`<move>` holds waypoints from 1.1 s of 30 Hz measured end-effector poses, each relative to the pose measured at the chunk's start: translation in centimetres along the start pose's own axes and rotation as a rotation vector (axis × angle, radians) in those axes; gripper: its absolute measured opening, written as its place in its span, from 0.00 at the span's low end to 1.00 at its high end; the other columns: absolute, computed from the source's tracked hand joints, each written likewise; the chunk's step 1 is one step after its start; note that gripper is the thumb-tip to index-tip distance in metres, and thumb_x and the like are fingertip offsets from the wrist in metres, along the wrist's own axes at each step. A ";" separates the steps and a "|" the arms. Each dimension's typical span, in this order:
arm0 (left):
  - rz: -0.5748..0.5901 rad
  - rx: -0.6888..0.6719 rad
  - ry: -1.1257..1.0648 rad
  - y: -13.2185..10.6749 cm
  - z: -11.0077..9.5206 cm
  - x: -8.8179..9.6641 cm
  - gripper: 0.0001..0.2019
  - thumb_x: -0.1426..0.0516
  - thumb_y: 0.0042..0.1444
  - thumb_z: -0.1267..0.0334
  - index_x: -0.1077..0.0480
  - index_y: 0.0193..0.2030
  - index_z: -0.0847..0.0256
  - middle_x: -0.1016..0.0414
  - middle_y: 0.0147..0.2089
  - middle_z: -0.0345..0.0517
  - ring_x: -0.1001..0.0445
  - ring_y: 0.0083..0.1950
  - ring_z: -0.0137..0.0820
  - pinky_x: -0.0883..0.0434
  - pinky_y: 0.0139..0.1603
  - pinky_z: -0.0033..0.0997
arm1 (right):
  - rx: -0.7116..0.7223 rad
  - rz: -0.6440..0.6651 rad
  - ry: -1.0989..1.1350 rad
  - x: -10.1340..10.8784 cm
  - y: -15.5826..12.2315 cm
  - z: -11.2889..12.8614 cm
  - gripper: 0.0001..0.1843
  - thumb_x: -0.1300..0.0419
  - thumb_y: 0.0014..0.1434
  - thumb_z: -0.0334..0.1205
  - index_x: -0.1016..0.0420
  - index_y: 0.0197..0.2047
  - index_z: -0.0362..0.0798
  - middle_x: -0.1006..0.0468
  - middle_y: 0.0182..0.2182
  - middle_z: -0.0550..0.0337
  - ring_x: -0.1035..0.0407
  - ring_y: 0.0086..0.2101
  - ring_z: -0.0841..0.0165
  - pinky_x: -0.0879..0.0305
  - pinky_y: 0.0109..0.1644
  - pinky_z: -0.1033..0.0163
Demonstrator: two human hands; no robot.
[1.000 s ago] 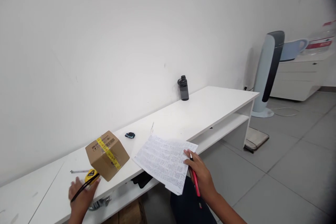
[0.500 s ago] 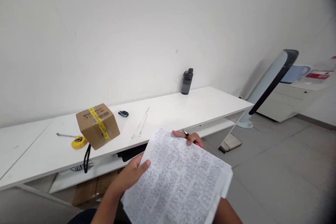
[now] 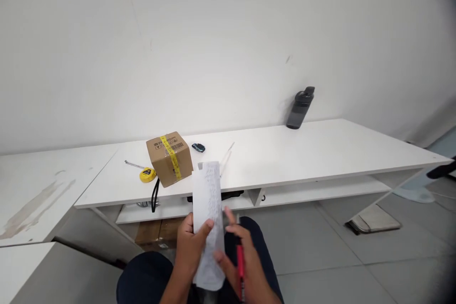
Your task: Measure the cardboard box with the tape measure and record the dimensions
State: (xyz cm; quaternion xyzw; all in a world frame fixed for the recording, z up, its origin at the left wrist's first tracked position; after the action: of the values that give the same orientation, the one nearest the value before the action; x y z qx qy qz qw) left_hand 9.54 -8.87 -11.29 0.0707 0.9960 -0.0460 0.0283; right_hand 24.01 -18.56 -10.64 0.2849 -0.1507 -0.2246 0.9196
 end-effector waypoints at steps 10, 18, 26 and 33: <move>0.084 -0.098 -0.053 -1.2 0.4 -0.7 0.30 0.48 0.53 0.32 0.25 0.33 0.61 0.24 0.30 0.48 0.28 0.33 0.36 0.30 0.38 0.34 | -0.142 -0.024 0.177 -3.7 -1.1 -1.5 0.08 0.43 0.64 0.48 0.32 0.42 0.54 0.20 0.49 0.52 0.22 0.43 0.62 0.23 0.39 0.64; 0.057 -0.198 0.065 -1.2 -0.5 -1.4 0.26 0.41 0.52 0.37 0.28 0.46 0.58 0.25 0.48 0.50 0.27 0.48 0.41 0.30 0.48 0.35 | -0.344 -0.055 0.229 -1.5 -1.1 -1.7 0.12 0.45 0.65 0.52 0.34 0.44 0.55 0.18 0.37 0.57 0.23 0.30 0.65 0.25 0.30 0.64; 0.298 -0.072 -0.214 -1.8 1.8 -2.5 0.44 0.41 0.46 0.32 0.40 0.64 0.55 0.33 0.63 0.58 0.35 0.64 0.50 0.36 0.62 0.47 | -0.057 0.017 0.180 -2.2 -1.1 -1.7 0.07 0.47 0.67 0.43 0.30 0.46 0.55 0.25 0.56 0.53 0.31 0.56 0.57 0.28 0.56 0.51; 0.332 -0.054 -0.358 -2.3 3.3 -1.6 0.49 0.33 0.32 0.35 0.35 0.61 0.55 0.25 0.53 0.59 0.28 0.57 0.53 0.33 0.59 0.53 | 0.043 0.085 0.245 -1.4 -0.7 0.0 0.13 0.43 0.64 0.34 0.25 0.50 0.57 0.24 0.55 0.58 0.30 0.55 0.57 0.36 0.63 0.48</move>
State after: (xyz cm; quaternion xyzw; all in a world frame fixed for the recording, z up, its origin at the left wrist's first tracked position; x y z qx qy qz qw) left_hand 10.94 -11.70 -14.23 0.2235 0.9507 -0.0260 0.2133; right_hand 22.63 -18.37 -11.24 0.3230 -0.0541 -0.1459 0.9335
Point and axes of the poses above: each hand's wrist, its own y-axis towards the middle knuckle, its own x-axis out of the back of the hand, z = x × y, the point moved 6 cm from there along y, towards the middle knuckle
